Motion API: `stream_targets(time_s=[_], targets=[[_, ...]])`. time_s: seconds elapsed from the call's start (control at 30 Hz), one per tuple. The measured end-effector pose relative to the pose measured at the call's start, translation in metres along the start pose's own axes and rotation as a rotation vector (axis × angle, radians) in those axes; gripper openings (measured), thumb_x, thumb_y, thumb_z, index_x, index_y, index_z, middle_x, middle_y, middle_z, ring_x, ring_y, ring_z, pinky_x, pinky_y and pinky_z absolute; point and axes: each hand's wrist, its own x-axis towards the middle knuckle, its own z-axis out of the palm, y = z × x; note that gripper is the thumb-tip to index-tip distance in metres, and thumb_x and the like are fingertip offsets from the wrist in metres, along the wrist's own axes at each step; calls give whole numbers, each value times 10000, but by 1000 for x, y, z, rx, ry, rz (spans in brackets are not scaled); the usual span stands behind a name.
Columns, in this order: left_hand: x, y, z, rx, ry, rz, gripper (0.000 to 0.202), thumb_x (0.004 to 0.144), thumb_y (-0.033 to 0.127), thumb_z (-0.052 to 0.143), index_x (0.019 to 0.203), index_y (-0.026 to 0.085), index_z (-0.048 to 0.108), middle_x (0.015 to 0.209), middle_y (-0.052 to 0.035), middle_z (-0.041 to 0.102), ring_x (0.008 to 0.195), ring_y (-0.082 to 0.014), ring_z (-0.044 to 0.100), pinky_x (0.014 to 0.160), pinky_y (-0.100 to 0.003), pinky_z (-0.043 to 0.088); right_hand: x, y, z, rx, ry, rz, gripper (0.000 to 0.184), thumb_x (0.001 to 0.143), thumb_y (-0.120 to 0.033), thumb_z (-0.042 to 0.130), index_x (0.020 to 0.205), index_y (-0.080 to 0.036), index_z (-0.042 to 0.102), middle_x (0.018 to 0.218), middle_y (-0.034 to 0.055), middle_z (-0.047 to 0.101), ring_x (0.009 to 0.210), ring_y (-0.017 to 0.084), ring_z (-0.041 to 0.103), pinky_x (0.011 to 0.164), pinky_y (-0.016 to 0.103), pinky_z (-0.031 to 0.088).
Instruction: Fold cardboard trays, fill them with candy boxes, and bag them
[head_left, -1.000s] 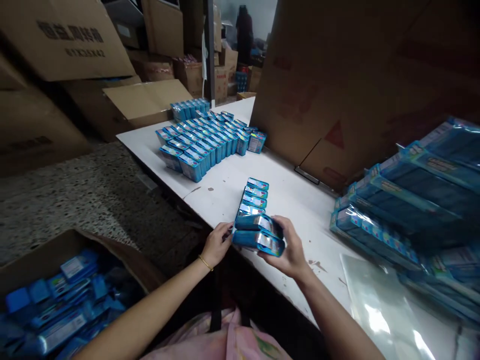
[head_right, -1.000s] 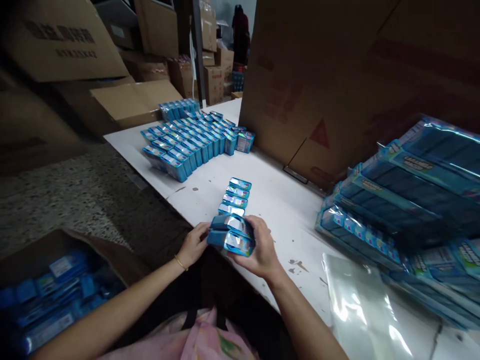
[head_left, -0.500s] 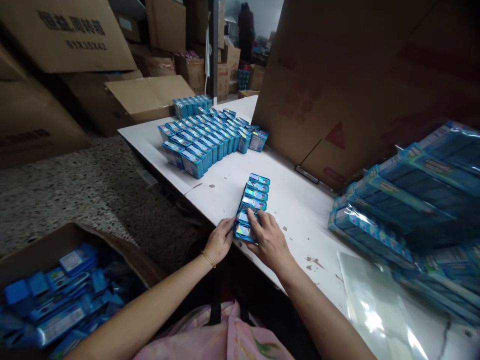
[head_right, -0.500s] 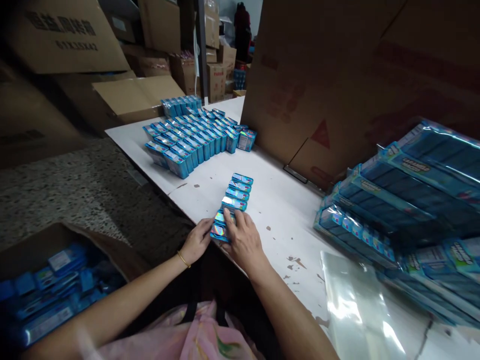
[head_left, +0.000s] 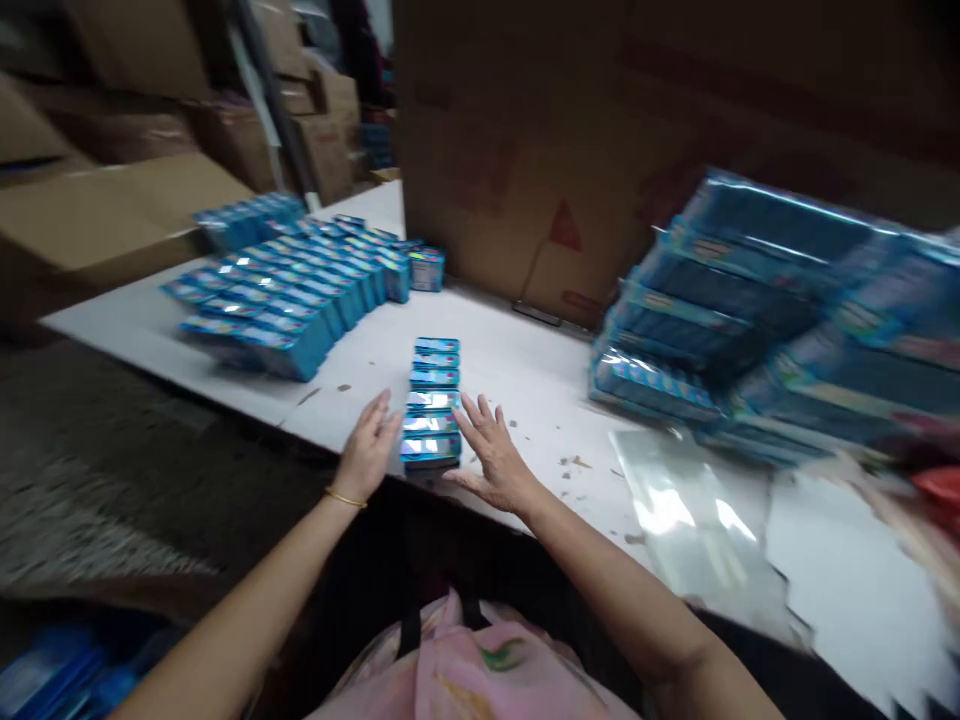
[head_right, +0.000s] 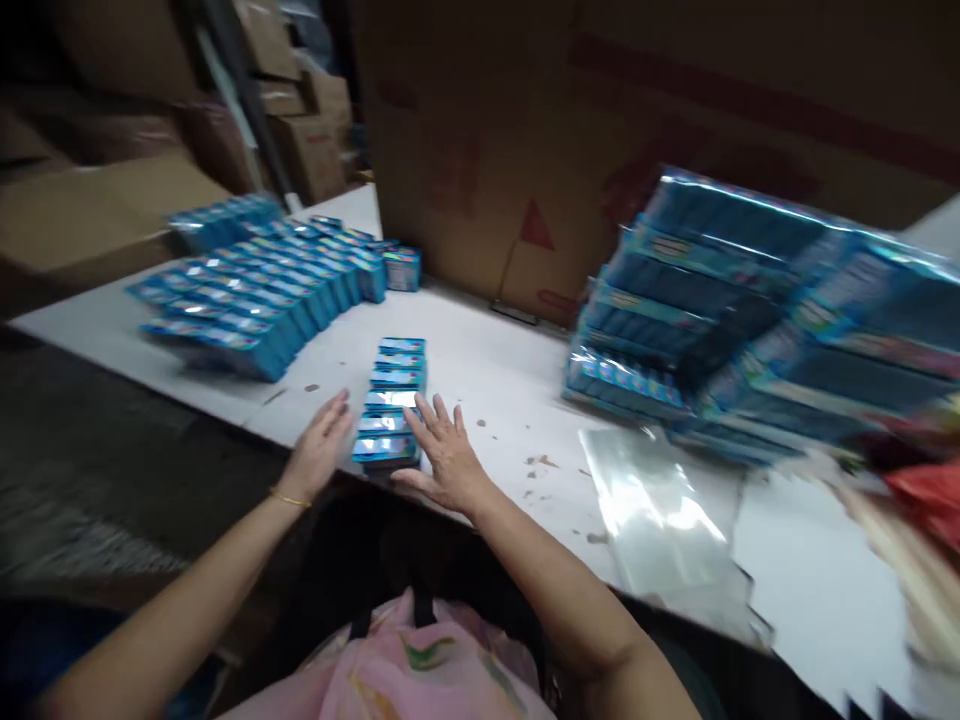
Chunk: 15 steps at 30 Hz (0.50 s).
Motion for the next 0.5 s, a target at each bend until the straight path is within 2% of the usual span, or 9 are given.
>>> stream_targets(time_s=[0.07, 0.17, 0.23, 0.3, 0.37, 0.47, 0.5], targets=[[11, 1, 2, -50, -26, -84, 620, 799, 470, 448, 1319, 156, 321, 1352, -100, 369, 1197, -219, 396, 1006, -366, 314, -52, 31, -17, 20, 101, 128, 645, 811, -459, 460, 1364, -260, 193, 1418, 68, 230, 1313, 213, 144, 1029, 473, 191], [17, -7, 7, -21, -55, -108, 621, 771, 497, 492, 1301, 207, 345, 1335, -56, 402, 1162, -219, 435, 982, -396, 342, -160, 87, -42, -47, 290, 397, 517, 799, -389, 509, 1283, -265, 373, 1291, 91, 429, 1210, 217, 362, 968, 446, 318], [15, -11, 9, 20, -28, -65, 590, 750, 496, 522, 1269, 251, 382, 1310, -25, 436, 1116, -202, 480, 943, -386, 394, -231, 122, -51, -120, 322, 568, 517, 739, -408, 577, 1217, -249, 463, 1222, 104, 484, 1135, 252, 434, 917, 464, 363], [11, -6, 9, 90, 59, 17, 577, 732, 494, 541, 1245, 269, 405, 1300, -12, 440, 1084, -186, 504, 906, -358, 435, -282, 150, -50, -140, 297, 700, 514, 675, -434, 628, 1137, -226, 540, 1153, 114, 523, 1057, 275, 486, 861, 472, 397], [8, 7, 7, 173, 152, 112, 571, 725, 492, 544, 1237, 281, 409, 1307, 7, 422, 1068, -172, 511, 893, -343, 450, -308, 166, -44, -106, 304, 787, 483, 626, -449, 658, 1040, -207, 601, 1087, 113, 547, 992, 276, 516, 816, 455, 419], [1, 40, 5, 230, 204, 227, 545, 742, 470, 526, 1244, 308, 391, 1316, 39, 398, 1057, -162, 508, 899, -356, 447, -313, 174, -39, -7, 397, 855, 336, 652, -447, 618, 870, -193, 643, 958, 85, 580, 894, 238, 548, 779, 404, 426], [-2, 51, 4, 235, 202, 229, 533, 748, 461, 518, 1244, 316, 387, 1323, 50, 387, 1065, -161, 500, 908, -362, 439, -311, 175, -41, 30, 426, 874, 293, 670, -444, 594, 813, -193, 642, 906, 72, 588, 856, 223, 554, 768, 388, 426]])
